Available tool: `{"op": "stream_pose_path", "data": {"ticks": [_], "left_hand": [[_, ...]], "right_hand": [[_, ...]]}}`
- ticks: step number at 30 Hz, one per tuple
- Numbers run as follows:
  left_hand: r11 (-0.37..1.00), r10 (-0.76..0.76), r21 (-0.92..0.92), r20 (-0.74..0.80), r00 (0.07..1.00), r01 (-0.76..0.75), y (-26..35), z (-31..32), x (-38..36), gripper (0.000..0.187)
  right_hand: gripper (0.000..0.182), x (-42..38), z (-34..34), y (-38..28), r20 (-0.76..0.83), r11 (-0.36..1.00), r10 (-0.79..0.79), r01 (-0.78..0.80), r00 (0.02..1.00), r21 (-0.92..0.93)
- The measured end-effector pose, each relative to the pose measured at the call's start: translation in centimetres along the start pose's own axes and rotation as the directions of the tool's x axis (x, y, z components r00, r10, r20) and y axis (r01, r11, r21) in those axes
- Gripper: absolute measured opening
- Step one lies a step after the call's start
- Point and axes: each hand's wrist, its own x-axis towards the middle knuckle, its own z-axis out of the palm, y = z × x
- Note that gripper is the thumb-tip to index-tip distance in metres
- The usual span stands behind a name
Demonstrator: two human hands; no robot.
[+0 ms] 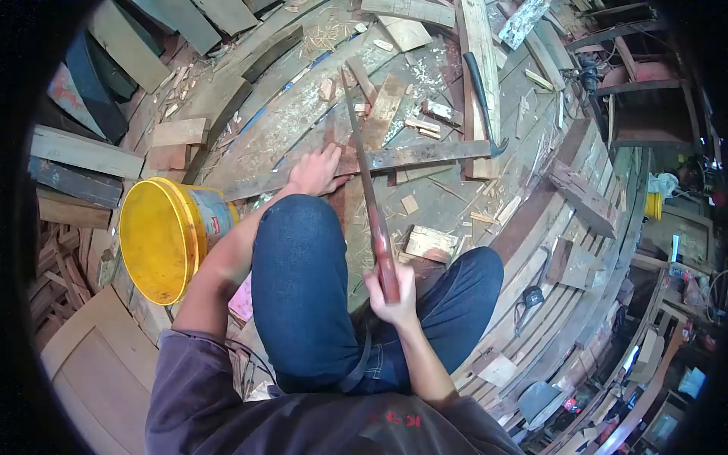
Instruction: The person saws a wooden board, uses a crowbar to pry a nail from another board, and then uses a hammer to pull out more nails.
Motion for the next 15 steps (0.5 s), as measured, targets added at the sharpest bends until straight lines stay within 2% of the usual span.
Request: {"op": "stream_pose_path", "data": {"ticks": [2, 5, 6, 9, 10, 12, 13, 15], "left_hand": [[1.000, 0.002, 0.000, -0.014, 1.000, -0.002, -0.1, 0.1, 0.1, 0.067], [1.000, -0.015, 0.009, 0.027, 1.000, 0.014, 0.2, -0.3, -0.3, 0.068], [1.000, -0.017, 0.014, 0.033, 0.999, 0.017, 0.4, -0.3, -0.4, 0.067], [1.000, -0.020, 0.013, 0.055, 0.998, 0.019, 0.2, -0.7, -0.1, 0.066], [1.000, -0.020, 0.006, 0.072, 0.997, 0.020, 0.2, -0.7, -0.1, 0.065], [1.000, -0.023, 0.003, 0.058, 0.998, 0.023, 0.5, -0.5, -0.1, 0.065], [1.000, -0.021, 0.004, 0.049, 0.999, 0.021, 0.5, -0.5, 0.0, 0.064], [1.000, -0.008, 0.004, 0.020, 1.000, 0.008, 0.7, -0.2, -0.1, 0.063]], "right_hand": [[0.026, 2.1, 0.1, -2.5, -0.021, 0.949, 0.224, -0.213, 0.974, 0.233], [0.025, 1.7, -0.8, -3.0, 0.059, 0.915, 0.304, -0.309, 0.951, 0.260], [0.025, 0.6, -1.2, 0.4, -0.013, 0.977, 0.159, -0.155, 0.987, 0.147], [0.024, -2.3, -2.0, -1.7, 0.039, 0.990, 0.079, -0.083, 0.996, 0.112], [0.023, -2.5, -2.0, -1.7, 0.042, 0.999, -0.006, 0.005, 0.999, 0.036], [0.022, -1.3, -1.6, 0.1, 0.044, 0.997, -0.074, 0.075, 0.996, -0.021], [0.020, -0.1, -0.9, 2.1, 0.004, 1.000, 0.007, -0.007, 1.000, 0.007], [0.021, 3.2, 0.3, 0.2, -0.013, 1.000, 0.026, -0.026, 1.000, -0.013]]}}
